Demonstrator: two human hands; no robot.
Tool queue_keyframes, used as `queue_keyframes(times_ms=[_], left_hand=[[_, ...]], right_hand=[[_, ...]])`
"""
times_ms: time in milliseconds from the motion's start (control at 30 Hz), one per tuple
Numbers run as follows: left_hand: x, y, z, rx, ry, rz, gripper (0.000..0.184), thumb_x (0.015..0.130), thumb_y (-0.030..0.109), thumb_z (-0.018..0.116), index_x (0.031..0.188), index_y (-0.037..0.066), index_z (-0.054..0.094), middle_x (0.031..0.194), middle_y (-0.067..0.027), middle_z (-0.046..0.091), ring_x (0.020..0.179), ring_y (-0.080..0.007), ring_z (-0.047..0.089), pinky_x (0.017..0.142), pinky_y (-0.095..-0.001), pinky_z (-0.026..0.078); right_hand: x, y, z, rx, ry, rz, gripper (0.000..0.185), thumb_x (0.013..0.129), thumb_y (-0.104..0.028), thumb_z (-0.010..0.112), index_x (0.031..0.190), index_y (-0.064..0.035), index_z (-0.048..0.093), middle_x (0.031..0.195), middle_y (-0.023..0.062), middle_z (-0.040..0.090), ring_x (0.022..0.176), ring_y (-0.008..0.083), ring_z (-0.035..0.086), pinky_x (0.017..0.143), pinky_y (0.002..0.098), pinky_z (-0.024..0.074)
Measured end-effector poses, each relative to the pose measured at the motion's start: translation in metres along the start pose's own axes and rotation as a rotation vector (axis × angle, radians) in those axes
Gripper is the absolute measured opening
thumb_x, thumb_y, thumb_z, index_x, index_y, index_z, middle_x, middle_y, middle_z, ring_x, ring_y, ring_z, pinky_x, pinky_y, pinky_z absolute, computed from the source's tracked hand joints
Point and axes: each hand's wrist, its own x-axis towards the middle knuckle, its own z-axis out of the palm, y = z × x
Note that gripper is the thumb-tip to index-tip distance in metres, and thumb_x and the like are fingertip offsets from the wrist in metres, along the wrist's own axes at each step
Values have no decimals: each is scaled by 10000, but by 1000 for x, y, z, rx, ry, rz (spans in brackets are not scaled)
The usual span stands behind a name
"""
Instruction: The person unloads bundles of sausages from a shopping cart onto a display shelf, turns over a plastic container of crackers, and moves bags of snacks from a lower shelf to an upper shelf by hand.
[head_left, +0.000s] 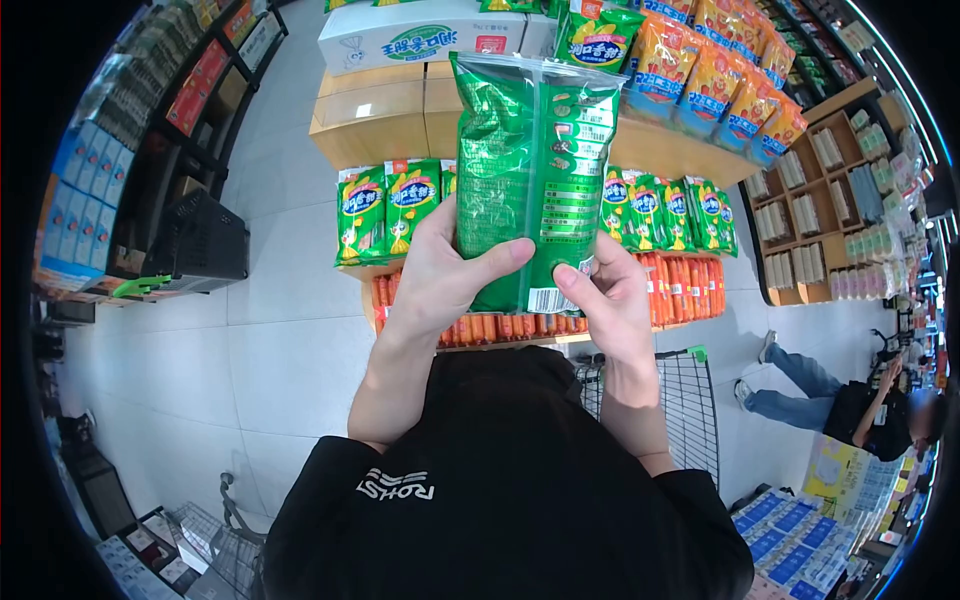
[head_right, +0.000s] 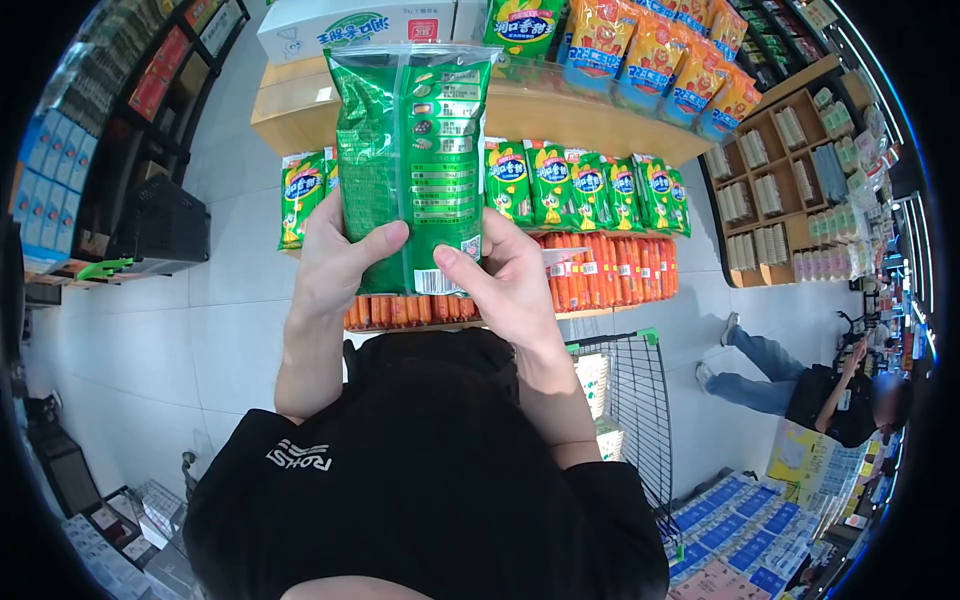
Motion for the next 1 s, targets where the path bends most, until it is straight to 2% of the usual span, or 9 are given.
queue_keyframes(times_ms=[67,200,300,633,867,1000], left_hand=[[0,2,2,23,-3,17,438,757,75,720,1127,-26,510,1028,-85,610,910,-127,586,805,-278,482],[3,2,8,-39,16,10,424,774,95,708,1129,-26,509,1034,-85,605,914,-125,581,808,-275,476],[4,2,9,-15,23,-5,426,778,103,707,1133,-25,508,1038,-84,603,921,-126,578,813,-277,472],[9,-4,13,-24,-22,-8,444,764,85,715,1136,-32,504,1044,-89,605,933,-133,580,825,-282,472],[7,-7,22,-22,-73,6,455,755,58,719,1142,-35,500,1055,-95,609,937,-137,588,833,-283,479],[12,-2,23,-9,-69,-34,473,752,68,726,1151,-33,493,1058,-92,609,945,-134,585,844,-283,472]], right_hand=[[2,-2,3,18,8,-59,320,850,1,577,1162,35,513,1027,46,612,925,75,543,804,232,425],[8,1,-1,47,26,-67,288,842,15,576,1122,33,512,1033,51,603,931,69,534,795,225,418],[10,6,-7,-14,35,-66,292,840,20,575,1124,30,507,1035,52,603,932,69,533,795,224,418],[8,0,-11,64,39,-61,306,845,16,576,1142,37,504,1032,58,611,918,81,558,800,234,446],[12,-7,-22,-30,96,-70,174,854,-90,625,996,10,618,871,19,644,777,38,546,699,203,440],[17,-12,-22,-47,88,-106,194,862,-93,615,1024,13,612,892,19,645,786,39,545,705,206,440]])
